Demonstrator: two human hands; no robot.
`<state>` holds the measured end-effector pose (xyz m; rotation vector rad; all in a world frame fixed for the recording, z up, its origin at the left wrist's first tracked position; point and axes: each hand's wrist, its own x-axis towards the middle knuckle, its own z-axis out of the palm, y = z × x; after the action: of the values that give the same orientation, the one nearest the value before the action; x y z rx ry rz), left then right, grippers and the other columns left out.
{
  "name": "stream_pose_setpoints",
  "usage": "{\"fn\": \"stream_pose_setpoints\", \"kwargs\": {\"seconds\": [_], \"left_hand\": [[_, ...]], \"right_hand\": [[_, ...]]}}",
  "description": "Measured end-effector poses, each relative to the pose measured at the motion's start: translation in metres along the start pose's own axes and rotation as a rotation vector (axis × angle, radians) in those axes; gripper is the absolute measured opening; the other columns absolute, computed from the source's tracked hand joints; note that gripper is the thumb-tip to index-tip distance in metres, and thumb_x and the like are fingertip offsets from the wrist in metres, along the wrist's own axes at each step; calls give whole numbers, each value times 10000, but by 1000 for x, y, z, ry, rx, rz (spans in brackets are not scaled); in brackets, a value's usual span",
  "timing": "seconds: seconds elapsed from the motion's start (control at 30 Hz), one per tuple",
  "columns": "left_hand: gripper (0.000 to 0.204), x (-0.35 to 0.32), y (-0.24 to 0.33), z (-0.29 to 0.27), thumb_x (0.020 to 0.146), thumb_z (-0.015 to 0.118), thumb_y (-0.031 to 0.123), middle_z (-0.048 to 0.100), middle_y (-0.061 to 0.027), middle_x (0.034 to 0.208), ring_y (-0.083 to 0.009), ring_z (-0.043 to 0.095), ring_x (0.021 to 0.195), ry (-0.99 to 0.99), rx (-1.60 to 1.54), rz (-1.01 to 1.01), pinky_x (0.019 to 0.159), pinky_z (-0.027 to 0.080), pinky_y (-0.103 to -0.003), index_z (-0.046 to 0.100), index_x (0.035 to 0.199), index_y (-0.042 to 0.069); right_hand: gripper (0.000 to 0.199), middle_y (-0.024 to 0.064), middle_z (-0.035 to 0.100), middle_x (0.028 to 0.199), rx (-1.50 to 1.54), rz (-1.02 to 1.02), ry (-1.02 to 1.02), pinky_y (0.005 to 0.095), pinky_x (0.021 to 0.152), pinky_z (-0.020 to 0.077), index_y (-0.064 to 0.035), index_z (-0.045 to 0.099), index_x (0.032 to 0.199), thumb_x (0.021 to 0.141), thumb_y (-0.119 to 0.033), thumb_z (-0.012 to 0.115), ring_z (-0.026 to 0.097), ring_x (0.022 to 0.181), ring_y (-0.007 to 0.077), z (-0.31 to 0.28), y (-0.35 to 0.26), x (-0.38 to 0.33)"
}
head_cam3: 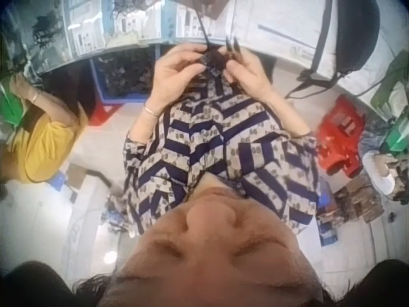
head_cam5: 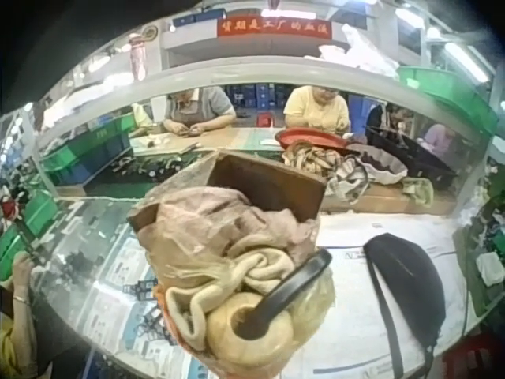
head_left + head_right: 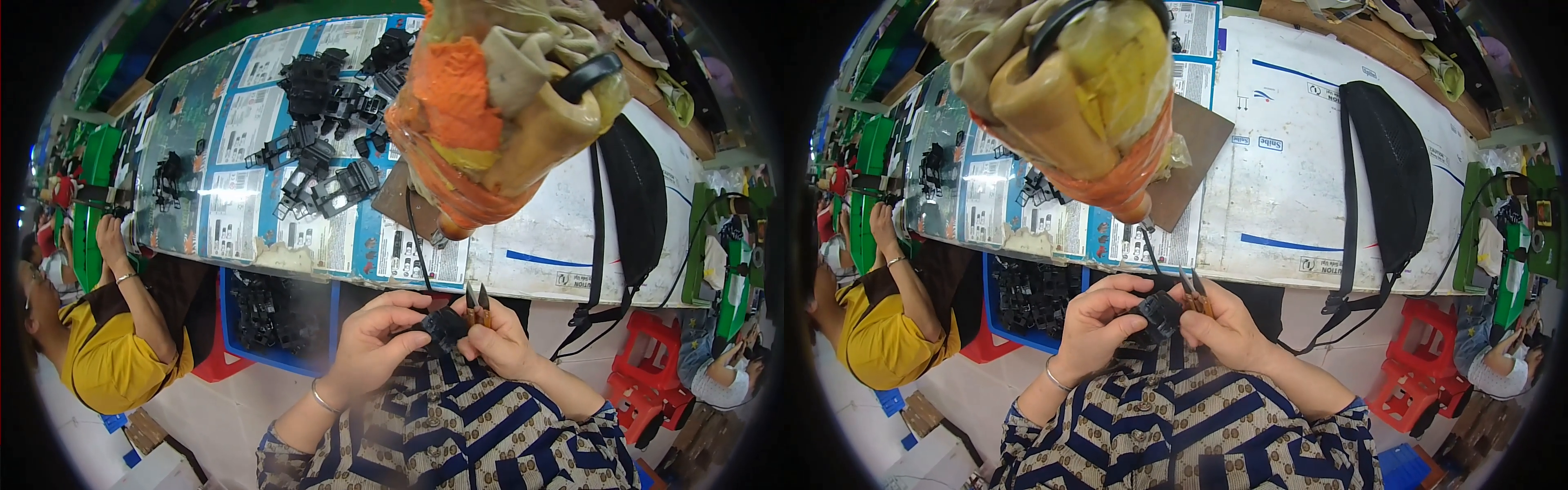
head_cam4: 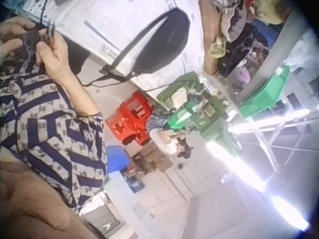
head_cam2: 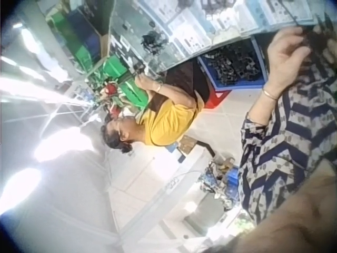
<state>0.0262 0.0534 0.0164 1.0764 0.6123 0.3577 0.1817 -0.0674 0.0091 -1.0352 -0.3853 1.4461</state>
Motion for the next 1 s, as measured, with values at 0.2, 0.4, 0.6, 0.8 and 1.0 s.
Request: {"fn": "stream_pose_setpoints", "kwargs": {"seconds": [0.2,0.4,0.6,0.8,1.0], "left_hand": [[128,5,2,-4,845,534,3,568,-101,1048,-99,535,892,-84,76,-11,754,453,-213,591,948,-48],[126,13,9,3,851,523,-6,619,-44,916,-59,547,753,15,-87,-299,673,443,-189,620,927,-28],[144,25,8,0,843,543,-10,603,-22,809,-45,527,664,-86,-46,-261,612,450,-178,601,971,-44],[109,38,4,0,829,544,-40,601,-15,799,-41,527,655,-109,-9,-236,576,431,-170,602,921,-40],[85,44,-8,0,839,508,-43,562,18,745,-32,486,624,-56,13,-202,555,398,-171,580,873,-10]], "right_hand": [[140,4,519,723,-161,87,100,177,501,370,17,522,982,887,-83,498,472,554,49,1,-8,4],[143,-13,513,688,-245,39,80,189,505,392,5,545,963,881,-111,531,473,555,47,-7,-7,12],[161,-19,530,714,-260,50,73,184,514,403,2,552,968,887,-133,518,473,564,40,-13,-13,19],[161,-18,541,730,-172,66,82,181,531,402,-3,562,946,892,-144,505,472,595,32,-11,-19,26],[174,-31,526,709,-247,43,125,174,511,367,-14,568,935,890,-172,510,451,577,26,-14,-18,34]]}}
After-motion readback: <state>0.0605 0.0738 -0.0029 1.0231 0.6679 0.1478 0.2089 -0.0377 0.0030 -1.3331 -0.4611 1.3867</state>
